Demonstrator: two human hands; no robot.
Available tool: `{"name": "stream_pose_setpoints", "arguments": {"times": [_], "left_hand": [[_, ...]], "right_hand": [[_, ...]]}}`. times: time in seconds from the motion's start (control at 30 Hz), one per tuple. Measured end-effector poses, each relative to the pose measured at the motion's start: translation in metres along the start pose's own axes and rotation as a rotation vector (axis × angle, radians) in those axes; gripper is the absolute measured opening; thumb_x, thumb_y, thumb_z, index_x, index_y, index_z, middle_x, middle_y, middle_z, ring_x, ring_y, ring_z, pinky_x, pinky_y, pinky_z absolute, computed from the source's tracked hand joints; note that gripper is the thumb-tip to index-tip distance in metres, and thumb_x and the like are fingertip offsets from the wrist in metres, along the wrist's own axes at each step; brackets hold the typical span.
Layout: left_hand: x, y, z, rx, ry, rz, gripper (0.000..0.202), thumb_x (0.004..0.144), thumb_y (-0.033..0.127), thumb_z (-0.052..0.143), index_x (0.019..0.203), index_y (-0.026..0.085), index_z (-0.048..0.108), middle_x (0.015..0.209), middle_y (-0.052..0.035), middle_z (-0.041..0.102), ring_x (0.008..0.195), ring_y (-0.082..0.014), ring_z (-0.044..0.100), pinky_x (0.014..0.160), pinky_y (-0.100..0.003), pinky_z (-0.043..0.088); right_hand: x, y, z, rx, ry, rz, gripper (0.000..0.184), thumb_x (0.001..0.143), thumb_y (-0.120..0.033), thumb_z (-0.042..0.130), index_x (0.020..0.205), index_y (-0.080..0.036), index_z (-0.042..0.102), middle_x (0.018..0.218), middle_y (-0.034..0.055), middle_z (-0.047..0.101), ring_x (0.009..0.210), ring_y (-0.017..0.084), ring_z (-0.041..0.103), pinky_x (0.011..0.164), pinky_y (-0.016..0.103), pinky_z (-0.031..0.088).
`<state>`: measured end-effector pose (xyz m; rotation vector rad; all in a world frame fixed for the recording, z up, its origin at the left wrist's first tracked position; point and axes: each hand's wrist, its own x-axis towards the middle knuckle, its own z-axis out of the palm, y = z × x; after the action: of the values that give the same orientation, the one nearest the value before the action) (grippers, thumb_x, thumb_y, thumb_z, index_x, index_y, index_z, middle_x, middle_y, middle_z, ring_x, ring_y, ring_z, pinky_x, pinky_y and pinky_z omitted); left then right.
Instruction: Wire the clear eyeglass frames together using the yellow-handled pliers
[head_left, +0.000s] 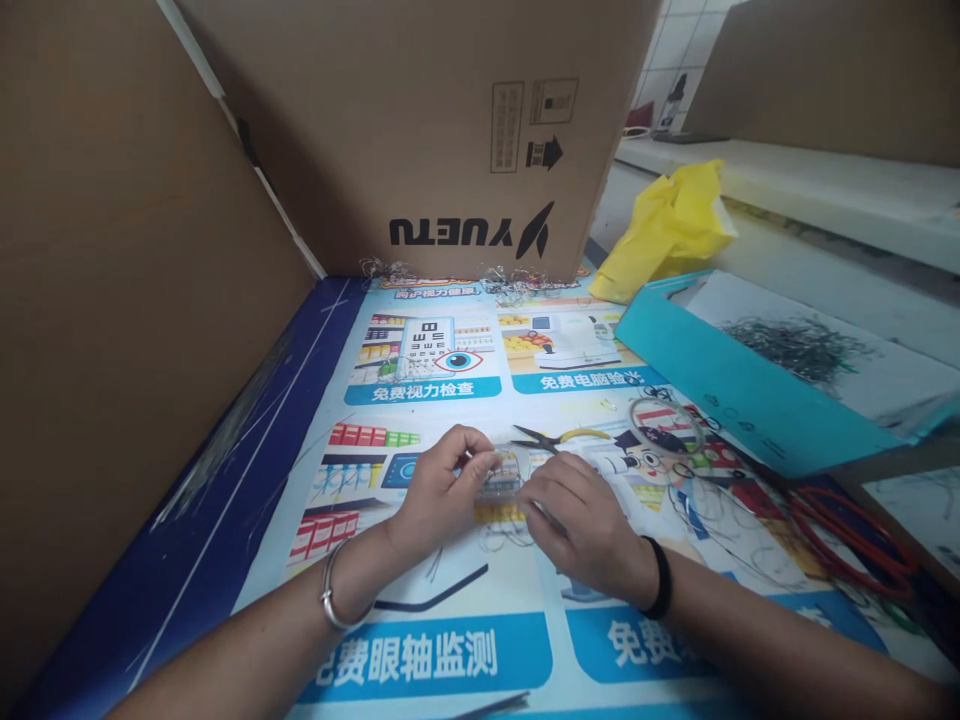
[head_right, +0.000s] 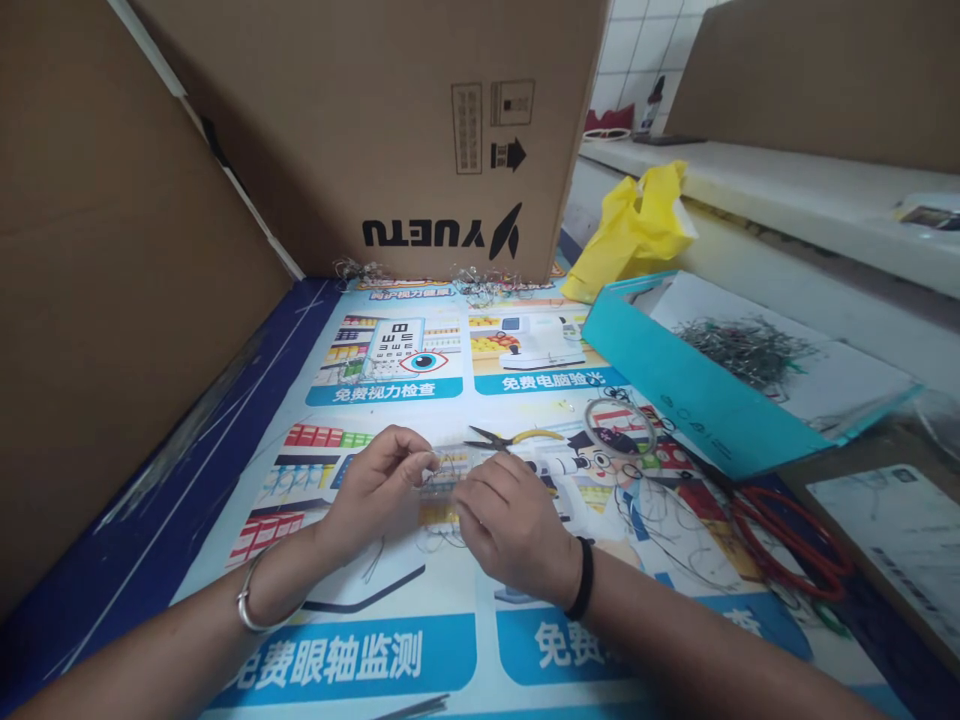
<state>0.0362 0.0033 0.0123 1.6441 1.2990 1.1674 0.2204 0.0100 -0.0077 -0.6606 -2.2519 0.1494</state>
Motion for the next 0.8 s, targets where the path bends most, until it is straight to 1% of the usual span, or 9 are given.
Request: {"name": "stream_pose_setpoints", "arguments": {"times": [0.1,0.23,0.33,0.43,0.53,0.67,0.8], "left_hand": [[-0.0001,-0.0005,0.0001,0.011,0.012,-0.001,0.012,0.086,0.026,0.049,0.080,0.017,0.054,0.074,-0.0013,0.058,0.067,-0.0123,0.053,0.064,-0.025,0.044],[-0.0003,-0.0012,0.0009,0.010,0.007,0.005,0.011,0.085,0.026,0.049,0.079,0.017,0.053,0.074,-0.0008,0.059,0.066,-0.0120,0.053,0.063,-0.024,0.044],[-0.0004,-0.0006,0.0014,0.021,0.010,0.015,0.010,0.085,0.024,0.050,0.078,0.017,0.054,0.073,-0.0006,0.059,0.067,-0.0123,0.054,0.063,-0.024,0.044],[-0.0005,0.0005,0.0013,0.062,0.005,0.035,0.010,0.084,0.023,0.050,0.078,0.017,0.055,0.073,0.0000,0.059,0.066,-0.0117,0.054,0.062,-0.023,0.043],[-0.0008,0.0007,0.0006,0.111,-0.001,0.066,0.009,0.084,0.022,0.050,0.078,0.018,0.055,0.072,0.0007,0.059,0.065,-0.0113,0.053,0.062,-0.023,0.042],[-0.0017,-0.0005,0.0000,0.169,-0.005,0.101,0.009,0.085,0.021,0.049,0.079,0.018,0.055,0.073,0.0005,0.059,0.066,-0.0115,0.054,0.063,-0.023,0.042],[-0.0021,-0.0010,0.0004,0.187,0.005,0.110,0.009,0.086,0.022,0.049,0.080,0.018,0.055,0.074,-0.0001,0.060,0.068,-0.0123,0.055,0.064,-0.024,0.043]], "right_hand": [[0.0007,-0.0012,-0.0011,-0.065,-0.036,-0.013,0.011,0.082,-0.013,0.051,0.088,-0.017,0.059,0.077,0.0054,0.059,0.075,0.019,0.049,0.069,0.035,0.042],[0.0017,-0.0030,-0.0014,-0.169,-0.114,-0.028,0.024,0.084,-0.013,0.048,0.104,-0.017,0.060,0.075,0.0055,0.057,0.072,0.020,0.047,0.066,0.035,0.040],[0.0026,-0.0048,-0.0009,-0.208,-0.187,-0.014,0.026,0.085,-0.012,0.046,0.106,-0.017,0.060,0.074,0.0060,0.057,0.072,0.020,0.046,0.065,0.035,0.038],[0.0024,-0.0055,-0.0003,-0.172,-0.234,0.015,0.026,0.084,-0.013,0.046,0.107,-0.015,0.059,0.078,0.0073,0.057,0.076,0.020,0.048,0.068,0.035,0.038],[0.0019,-0.0046,-0.0001,-0.081,-0.248,0.045,0.025,0.083,-0.016,0.048,0.105,-0.016,0.058,0.084,0.0076,0.058,0.080,0.021,0.049,0.071,0.036,0.039],[0.0028,-0.0031,-0.0006,0.030,-0.231,0.078,0.024,0.079,-0.025,0.057,0.102,-0.017,0.056,0.089,0.0080,0.059,0.084,0.022,0.051,0.074,0.038,0.041],[0.0022,-0.0026,0.0007,0.014,-0.176,0.101,0.017,0.080,-0.029,0.058,0.093,-0.018,0.056,0.084,0.0074,0.060,0.079,0.022,0.052,0.070,0.037,0.042]]}}
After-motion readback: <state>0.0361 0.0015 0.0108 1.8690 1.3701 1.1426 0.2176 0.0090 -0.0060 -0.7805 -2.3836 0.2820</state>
